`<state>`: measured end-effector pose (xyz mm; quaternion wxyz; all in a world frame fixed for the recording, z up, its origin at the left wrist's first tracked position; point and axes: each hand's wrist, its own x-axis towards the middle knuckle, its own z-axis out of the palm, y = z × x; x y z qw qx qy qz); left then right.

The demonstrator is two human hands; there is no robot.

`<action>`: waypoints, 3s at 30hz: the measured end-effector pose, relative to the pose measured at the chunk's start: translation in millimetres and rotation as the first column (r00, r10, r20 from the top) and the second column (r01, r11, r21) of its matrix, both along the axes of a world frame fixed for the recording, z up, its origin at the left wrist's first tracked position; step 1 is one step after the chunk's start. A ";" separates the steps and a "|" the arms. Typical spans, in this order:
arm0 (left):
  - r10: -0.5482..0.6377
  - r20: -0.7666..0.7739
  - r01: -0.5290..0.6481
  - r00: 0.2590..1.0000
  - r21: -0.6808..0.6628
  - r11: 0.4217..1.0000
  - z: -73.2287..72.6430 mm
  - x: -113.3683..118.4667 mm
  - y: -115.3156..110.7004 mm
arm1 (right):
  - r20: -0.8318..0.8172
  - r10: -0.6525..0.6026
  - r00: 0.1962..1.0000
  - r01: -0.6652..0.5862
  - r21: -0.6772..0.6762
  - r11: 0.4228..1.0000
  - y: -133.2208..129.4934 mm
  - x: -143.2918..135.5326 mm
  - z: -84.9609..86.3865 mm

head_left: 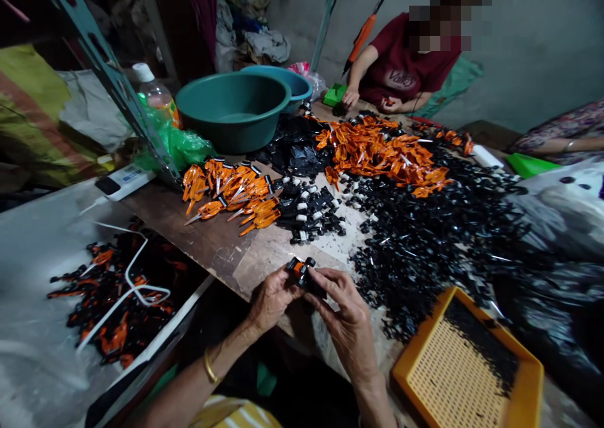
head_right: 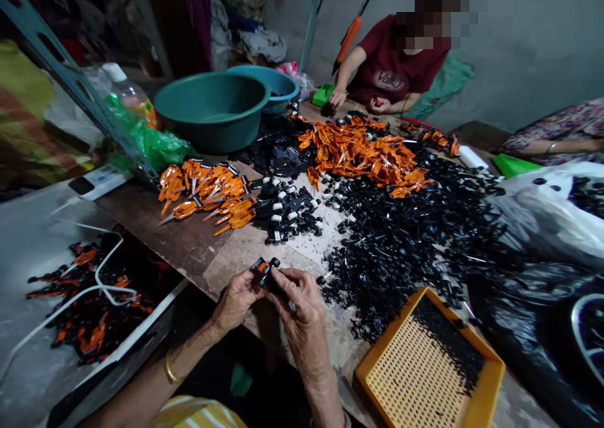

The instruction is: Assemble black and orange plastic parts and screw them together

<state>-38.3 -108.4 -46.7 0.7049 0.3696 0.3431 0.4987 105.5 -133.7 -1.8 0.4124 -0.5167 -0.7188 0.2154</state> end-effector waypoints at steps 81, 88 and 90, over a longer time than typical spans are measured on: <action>-0.029 0.104 0.031 0.994 -0.025 0.999 5.6 4.6 -3.0 | 0.125 -0.114 0.986 0.067 0.336 0.939 -5.6 -15.8 -35.0; 0.062 0.135 -0.051 0.989 -0.084 0.995 19.7 12.8 0.9 | -0.242 -0.162 0.957 0.161 -0.022 0.987 -19.4 7.6 -15.7; 0.020 0.140 -0.012 0.990 -0.063 0.998 28.9 16.2 -0.1 | -0.324 -0.193 0.926 0.145 -0.166 0.975 -20.7 9.7 -14.1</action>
